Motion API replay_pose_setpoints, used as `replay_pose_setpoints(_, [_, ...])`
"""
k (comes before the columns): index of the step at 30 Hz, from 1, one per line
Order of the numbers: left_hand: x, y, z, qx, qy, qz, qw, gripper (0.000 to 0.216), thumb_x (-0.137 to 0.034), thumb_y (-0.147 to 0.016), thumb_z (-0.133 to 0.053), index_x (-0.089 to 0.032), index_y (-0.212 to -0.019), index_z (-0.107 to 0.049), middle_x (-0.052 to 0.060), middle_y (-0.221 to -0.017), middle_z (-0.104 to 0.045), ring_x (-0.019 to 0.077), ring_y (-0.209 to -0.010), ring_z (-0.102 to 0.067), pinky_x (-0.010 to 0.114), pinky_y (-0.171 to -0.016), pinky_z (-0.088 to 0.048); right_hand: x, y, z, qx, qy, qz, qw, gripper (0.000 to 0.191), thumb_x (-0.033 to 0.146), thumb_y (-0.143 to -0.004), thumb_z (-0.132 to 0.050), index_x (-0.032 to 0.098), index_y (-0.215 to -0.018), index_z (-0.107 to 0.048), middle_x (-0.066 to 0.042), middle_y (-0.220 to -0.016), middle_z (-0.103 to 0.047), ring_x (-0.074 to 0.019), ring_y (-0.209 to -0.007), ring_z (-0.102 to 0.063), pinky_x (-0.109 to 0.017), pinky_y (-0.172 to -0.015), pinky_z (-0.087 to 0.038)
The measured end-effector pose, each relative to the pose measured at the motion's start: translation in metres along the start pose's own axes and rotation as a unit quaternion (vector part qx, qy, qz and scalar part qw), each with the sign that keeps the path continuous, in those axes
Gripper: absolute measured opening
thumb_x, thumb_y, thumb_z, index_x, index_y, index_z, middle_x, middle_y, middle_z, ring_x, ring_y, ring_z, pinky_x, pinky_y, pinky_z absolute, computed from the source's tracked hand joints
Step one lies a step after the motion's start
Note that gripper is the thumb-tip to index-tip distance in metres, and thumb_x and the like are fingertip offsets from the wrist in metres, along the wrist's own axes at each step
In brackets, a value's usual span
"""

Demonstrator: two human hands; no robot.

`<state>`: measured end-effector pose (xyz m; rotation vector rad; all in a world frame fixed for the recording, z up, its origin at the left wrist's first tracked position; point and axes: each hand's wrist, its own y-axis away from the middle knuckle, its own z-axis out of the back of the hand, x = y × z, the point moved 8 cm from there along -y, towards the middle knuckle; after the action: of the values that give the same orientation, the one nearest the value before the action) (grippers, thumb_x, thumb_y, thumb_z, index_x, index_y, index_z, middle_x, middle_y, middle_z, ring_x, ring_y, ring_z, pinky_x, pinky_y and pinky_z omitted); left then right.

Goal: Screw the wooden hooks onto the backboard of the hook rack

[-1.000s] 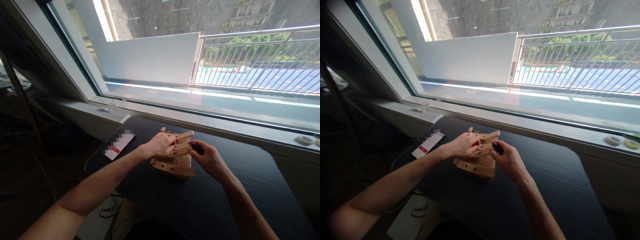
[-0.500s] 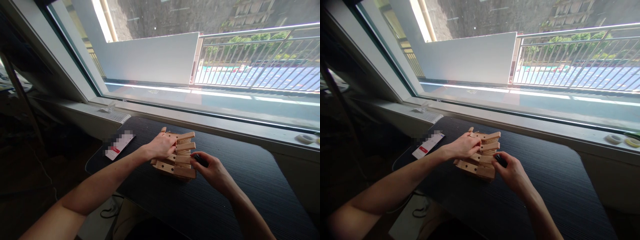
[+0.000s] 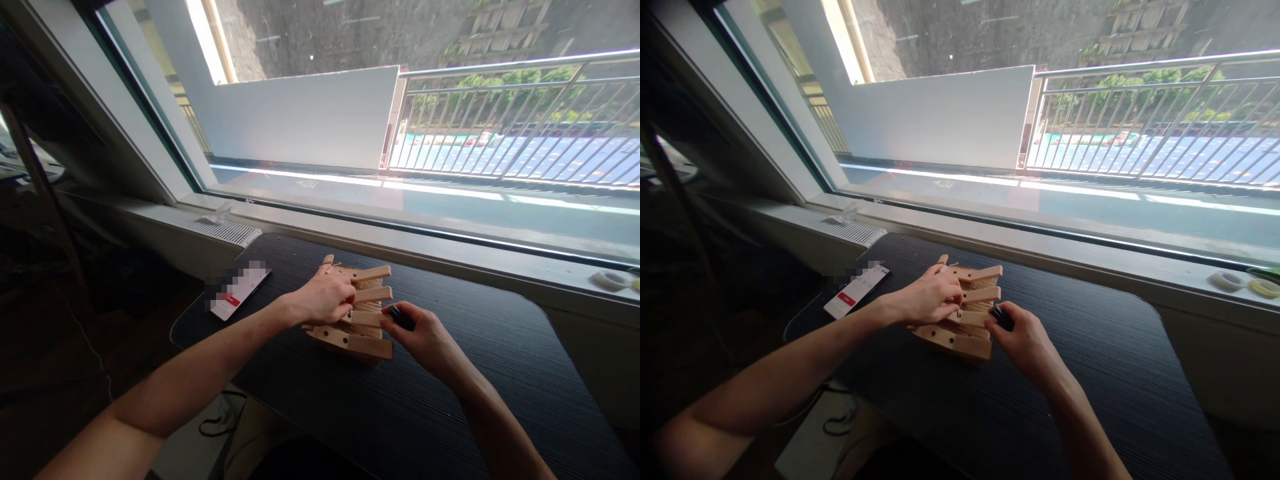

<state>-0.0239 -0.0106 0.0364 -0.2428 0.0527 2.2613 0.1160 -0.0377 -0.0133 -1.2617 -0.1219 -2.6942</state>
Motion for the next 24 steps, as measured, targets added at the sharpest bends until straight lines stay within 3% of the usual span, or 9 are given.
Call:
replay_pose_setpoints(8, [-0.013, 0.000, -0.001, 0.011, -0.056, -0.010, 0.998, 0.012, -0.021, -0.082, -0.055, -0.018, -0.082, -0.066, 0.004, -0.088, -0.067, 0.0223, -0.096, -0.058, 0.058, -0.108, -0.011, -0.002, 0.000, -0.001, -0.007, -0.012, 0.007, 1.000, 0.028, 0.041, -0.079, -0.054, 0.018, -0.089, -0.067, -0.001, -0.073, -0.067, -0.0165, -0.065, -0.059, -0.026, -0.059, -0.045])
replay_pose_setpoints(24, [-0.015, 0.000, -0.014, 0.019, -0.096, -0.023, 0.995, 0.013, -0.021, -0.082, -0.054, -0.016, -0.077, -0.066, 0.005, -0.084, -0.067, 0.0245, -0.100, -0.055, 0.057, -0.107, -0.013, -0.009, 0.000, -0.005, 0.007, -0.020, -0.001, 1.000, 0.029, 0.044, -0.081, -0.053, 0.018, -0.092, -0.064, -0.001, -0.076, -0.066, -0.0160, -0.067, -0.057, -0.026, -0.060, -0.043])
